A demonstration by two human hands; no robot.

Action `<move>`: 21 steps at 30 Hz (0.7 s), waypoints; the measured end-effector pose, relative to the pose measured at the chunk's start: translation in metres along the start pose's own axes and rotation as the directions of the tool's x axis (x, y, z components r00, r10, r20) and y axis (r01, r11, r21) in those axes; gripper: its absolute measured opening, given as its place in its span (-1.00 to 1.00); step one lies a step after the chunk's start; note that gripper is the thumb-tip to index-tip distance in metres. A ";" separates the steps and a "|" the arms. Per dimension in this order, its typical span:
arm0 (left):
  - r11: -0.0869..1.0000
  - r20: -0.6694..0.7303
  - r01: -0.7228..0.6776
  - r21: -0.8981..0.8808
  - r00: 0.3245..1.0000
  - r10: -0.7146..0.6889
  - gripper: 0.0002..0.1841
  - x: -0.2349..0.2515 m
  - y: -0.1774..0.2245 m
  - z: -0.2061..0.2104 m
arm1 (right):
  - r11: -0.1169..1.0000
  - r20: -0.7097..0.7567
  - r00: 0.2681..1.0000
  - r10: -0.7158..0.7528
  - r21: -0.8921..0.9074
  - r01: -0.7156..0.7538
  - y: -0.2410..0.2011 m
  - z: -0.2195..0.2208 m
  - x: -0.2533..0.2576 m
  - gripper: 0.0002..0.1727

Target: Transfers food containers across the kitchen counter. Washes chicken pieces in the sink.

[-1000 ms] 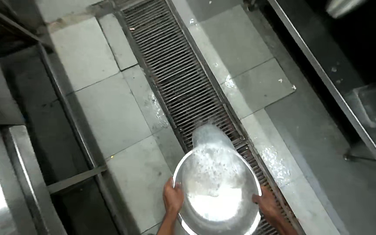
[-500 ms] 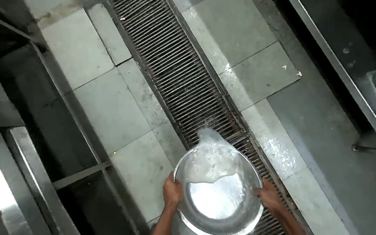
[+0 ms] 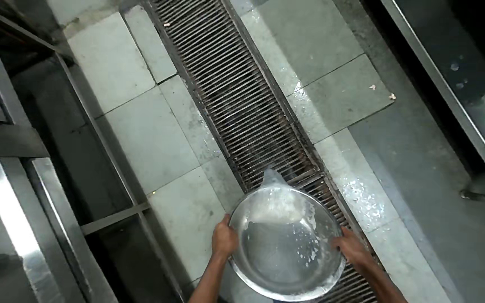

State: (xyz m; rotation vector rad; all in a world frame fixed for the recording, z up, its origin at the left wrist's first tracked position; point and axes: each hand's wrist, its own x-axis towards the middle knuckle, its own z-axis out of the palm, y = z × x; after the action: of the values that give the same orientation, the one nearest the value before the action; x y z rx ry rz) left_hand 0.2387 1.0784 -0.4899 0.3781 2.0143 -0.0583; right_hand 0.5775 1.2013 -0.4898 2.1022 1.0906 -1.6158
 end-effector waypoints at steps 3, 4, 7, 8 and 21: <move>1.000 0.025 -0.016 0.010 1.000 0.016 -0.46 -0.001 0.004 -0.005 | 0.999 0.013 0.999 0.044 -0.018 -0.044 -0.009 -0.008 -0.008 -0.52; 1.000 0.032 -0.023 0.010 0.999 0.023 -0.47 -0.002 0.005 -0.007 | 0.998 0.014 0.998 0.056 -0.021 -0.056 -0.012 -0.010 -0.010 -0.54; 0.999 0.044 -0.040 -0.007 0.998 0.040 -0.50 -0.004 0.009 -0.012 | 0.995 0.024 0.995 0.094 -0.015 -0.094 -0.017 -0.016 -0.012 -0.61; 0.999 0.051 -0.039 -0.004 0.998 0.039 -0.54 -0.004 0.011 -0.015 | 0.995 0.031 0.994 0.102 -0.004 -0.102 -0.020 -0.019 -0.012 -0.62; 0.995 0.197 0.092 -0.035 0.977 -0.083 -0.78 -0.030 0.067 -0.087 | 0.959 -0.017 0.991 0.131 0.254 -0.123 -0.093 -0.058 -0.055 -0.65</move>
State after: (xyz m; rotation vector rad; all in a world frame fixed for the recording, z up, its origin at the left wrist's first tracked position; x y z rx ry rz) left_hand 0.1951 1.1523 -0.4153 0.2454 1.8335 -0.1020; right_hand 0.5478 1.2785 -0.3988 2.3122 0.7737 -1.7410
